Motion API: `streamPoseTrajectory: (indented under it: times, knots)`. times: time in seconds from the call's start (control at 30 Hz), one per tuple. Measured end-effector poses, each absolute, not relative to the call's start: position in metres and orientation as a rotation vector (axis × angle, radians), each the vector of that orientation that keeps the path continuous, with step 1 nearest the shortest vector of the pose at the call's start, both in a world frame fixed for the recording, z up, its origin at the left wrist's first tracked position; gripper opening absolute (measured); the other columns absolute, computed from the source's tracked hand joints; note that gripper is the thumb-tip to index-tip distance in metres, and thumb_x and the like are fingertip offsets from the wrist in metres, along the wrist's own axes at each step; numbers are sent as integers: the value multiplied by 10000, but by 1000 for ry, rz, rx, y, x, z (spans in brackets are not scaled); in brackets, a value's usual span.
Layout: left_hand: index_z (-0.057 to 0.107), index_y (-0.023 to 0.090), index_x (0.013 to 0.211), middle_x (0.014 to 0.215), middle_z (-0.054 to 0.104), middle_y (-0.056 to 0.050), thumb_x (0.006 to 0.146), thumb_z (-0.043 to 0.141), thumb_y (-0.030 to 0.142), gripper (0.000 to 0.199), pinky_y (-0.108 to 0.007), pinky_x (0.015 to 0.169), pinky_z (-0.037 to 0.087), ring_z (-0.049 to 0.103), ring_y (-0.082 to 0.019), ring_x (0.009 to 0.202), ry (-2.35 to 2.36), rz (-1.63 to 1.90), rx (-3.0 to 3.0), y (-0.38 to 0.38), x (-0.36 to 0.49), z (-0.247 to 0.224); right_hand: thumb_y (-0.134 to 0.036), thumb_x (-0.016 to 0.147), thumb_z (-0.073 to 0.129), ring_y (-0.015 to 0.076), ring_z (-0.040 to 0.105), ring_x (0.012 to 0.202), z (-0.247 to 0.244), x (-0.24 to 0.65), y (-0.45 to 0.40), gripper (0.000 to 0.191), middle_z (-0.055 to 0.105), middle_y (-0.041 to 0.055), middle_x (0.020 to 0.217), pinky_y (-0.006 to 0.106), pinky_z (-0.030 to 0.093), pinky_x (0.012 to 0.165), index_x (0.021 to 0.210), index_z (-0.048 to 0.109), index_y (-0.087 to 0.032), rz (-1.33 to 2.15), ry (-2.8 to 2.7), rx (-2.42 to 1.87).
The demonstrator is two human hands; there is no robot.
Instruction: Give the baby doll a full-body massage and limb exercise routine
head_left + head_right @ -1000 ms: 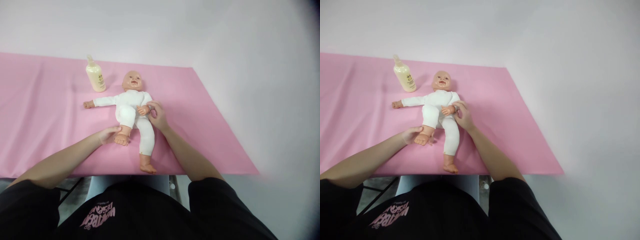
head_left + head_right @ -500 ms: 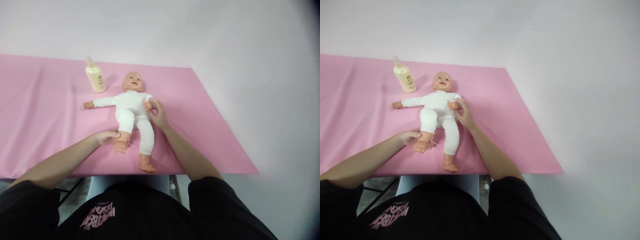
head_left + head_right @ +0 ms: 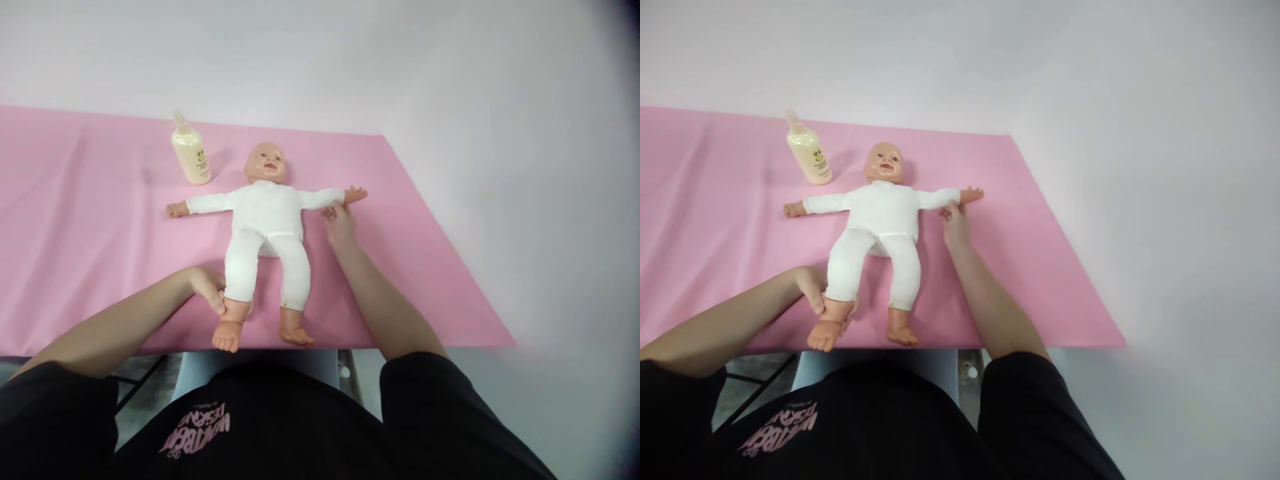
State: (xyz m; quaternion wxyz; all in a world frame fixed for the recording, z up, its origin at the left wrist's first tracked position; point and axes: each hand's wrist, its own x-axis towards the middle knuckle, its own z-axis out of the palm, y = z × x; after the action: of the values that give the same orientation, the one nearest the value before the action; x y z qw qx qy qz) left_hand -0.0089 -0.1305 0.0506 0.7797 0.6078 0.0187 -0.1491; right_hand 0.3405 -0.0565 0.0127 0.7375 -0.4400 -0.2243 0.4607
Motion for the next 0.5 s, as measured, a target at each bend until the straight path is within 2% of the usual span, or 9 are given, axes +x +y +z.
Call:
streamPoseTrajectory:
  times: [0.03, 0.13, 0.27, 0.37, 0.5]
  knots:
    - [728, 85, 1185, 1128, 785, -142, 782, 931, 436, 572, -344, 998, 606, 760, -294, 1093, 5, -348, 1311, -131, -8, 50, -198, 949, 625, 72, 671, 677, 13, 341, -56, 68, 705, -62, 830, 204, 615, 761, 994, 628, -249, 1058, -398, -976]
    - [714, 104, 1234, 1167, 780, -147, 844, 885, 389, 513, -340, 1003, 607, 754, -282, 1115, -89, -398, 1298, -132, -3, 52, -123, 950, 591, 76, 667, 653, 14, 341, -55, 116, 696, -56, 777, 207, 629, 753, 918, 624, -229, 1129, -279, -984]
    - [712, 120, 1218, 1096, 791, -122, 851, 878, 416, 500, -342, 945, 627, 767, -270, 1036, -75, -432, 1285, -139, -1, 58, -92, 911, 638, 86, 672, 659, 15, 342, -55, 138, 711, -55, 790, 213, 632, 742, 937, 635, -228, 1179, -308, -969]
    - [719, 134, 1137, 978, 786, -93, 800, 902, 511, 537, -360, 916, 629, 757, -272, 980, 85, -186, 1298, -147, -2, 62, -108, 916, 647, 82, 670, 659, 16, 341, -55, 127, 708, -59, 792, 205, 618, 721, 946, 624, -230, 1189, -307, -964]
    - [689, 145, 1122, 905, 757, -86, 844, 806, 636, 576, -428, 992, 592, 717, -294, 1023, 311, 224, 1277, -149, 0, 68, -192, 934, 665, 74, 671, 681, 12, 341, -55, 124, 719, -69, 862, 197, 603, 707, 1021, 611, -261, 1162, -354, -964]
